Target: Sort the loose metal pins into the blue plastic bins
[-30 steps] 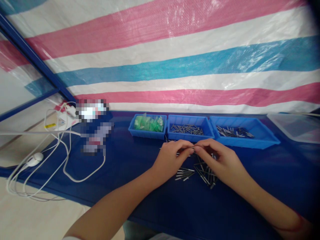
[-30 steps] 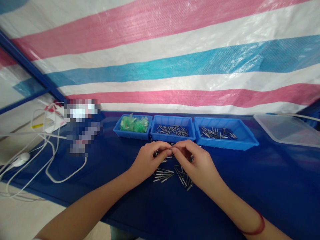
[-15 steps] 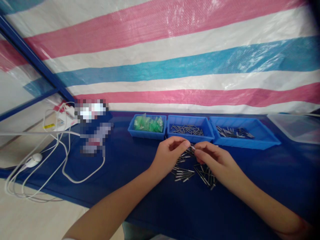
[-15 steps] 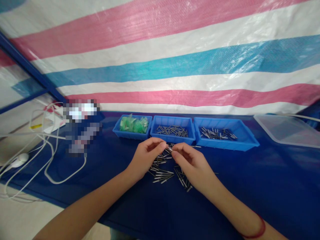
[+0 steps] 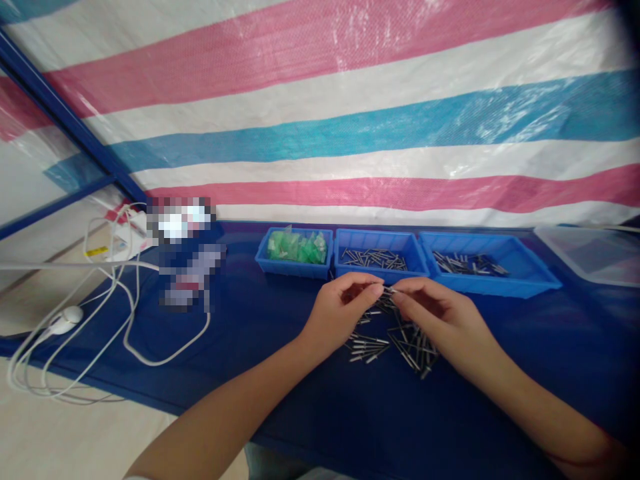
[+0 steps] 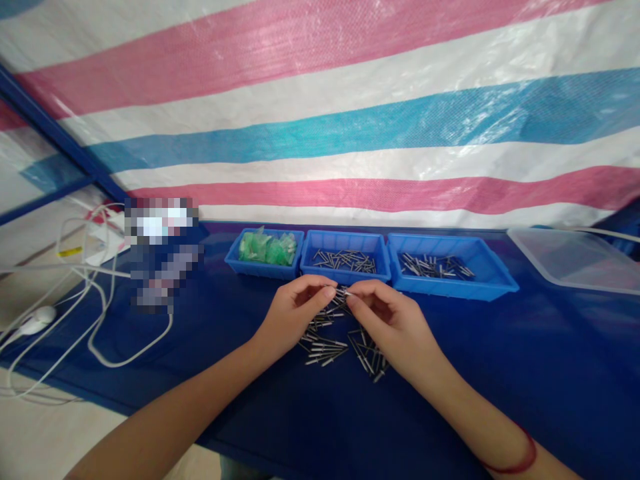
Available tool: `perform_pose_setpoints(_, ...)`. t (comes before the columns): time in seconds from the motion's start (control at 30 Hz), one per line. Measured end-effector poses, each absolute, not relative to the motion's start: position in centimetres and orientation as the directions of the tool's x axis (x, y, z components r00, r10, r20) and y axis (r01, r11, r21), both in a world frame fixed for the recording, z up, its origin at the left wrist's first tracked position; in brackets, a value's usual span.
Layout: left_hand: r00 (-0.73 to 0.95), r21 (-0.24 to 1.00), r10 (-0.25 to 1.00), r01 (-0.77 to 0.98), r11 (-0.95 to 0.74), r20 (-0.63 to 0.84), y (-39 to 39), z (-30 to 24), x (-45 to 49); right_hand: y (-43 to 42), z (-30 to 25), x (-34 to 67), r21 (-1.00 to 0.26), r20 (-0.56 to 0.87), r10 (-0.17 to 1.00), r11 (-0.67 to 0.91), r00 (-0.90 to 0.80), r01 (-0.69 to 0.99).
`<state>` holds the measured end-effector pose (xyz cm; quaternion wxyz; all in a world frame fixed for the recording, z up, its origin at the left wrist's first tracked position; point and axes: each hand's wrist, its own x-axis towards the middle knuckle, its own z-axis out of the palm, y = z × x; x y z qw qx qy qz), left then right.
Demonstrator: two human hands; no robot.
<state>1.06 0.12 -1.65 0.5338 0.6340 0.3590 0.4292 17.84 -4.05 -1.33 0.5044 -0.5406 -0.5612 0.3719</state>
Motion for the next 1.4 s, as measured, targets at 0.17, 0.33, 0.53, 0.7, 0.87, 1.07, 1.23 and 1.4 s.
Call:
perform_pose_setpoints(0.17, 0.406, 0.983, 0.903, 0.055, -0.177, 0.139, 0.0, -1.8, 1.1, -4.3, -1.1, 18.2, -0.928, 0.268, 0.957, 0.224, 0.113, 0.299)
perform_pose_setpoints(0.33, 0.451, 0.922, 0.882, 0.269, -0.278, 0.134, -0.5, -1.0, 1.2, -4.8, -0.8, 18.5, -0.811, 0.396, 0.916, 0.32, 0.058, 0.49)
perform_pose_setpoints(0.53, 0.538, 0.703, 0.794, 0.448, -0.552, 0.281, -0.8, -0.3, 0.9, -4.0, 0.5, 21.5, -0.684, 0.528, 0.84, 0.333, 0.126, 0.65)
perform_pose_setpoints(0.7, 0.649, 0.435, 0.719, 0.589, -0.681, 0.248, -0.8, -0.7, 0.4, -2.7, 1.2, 26.1, -0.661, 0.42, 0.825, -0.007, 0.378, 0.75)
perform_pose_setpoints(0.87, 0.717, 0.305, 0.671, 0.607, -0.734, 0.187, -0.9, -1.2, 0.2, -1.8, 0.5, 28.7, -0.434, 0.573, 0.774, 0.01, 0.268, 0.901)
perform_pose_setpoints(1.07, 0.718, 0.262, 0.669, 0.62, -0.74, 0.191, -0.9, -1.3, 0.3, -2.2, 0.3, 25.8, -0.438, 0.539, 0.829, 0.127, 0.148, 0.89)
perform_pose_setpoints(1.23, 0.7, 0.247, 0.693, 0.651, -0.718, 0.171, -0.9, -1.2, 0.5, -3.0, 0.3, 22.8, -0.414, 0.544, 0.839, 0.293, -0.024, 0.862)
perform_pose_setpoints(1.4, 0.709, 0.167, 0.69, 0.67, -0.723, 0.144, -1.1, -1.2, 0.8, -3.4, -0.3, 21.5, -0.426, 0.526, 0.843, 0.38, -0.117, 0.821)
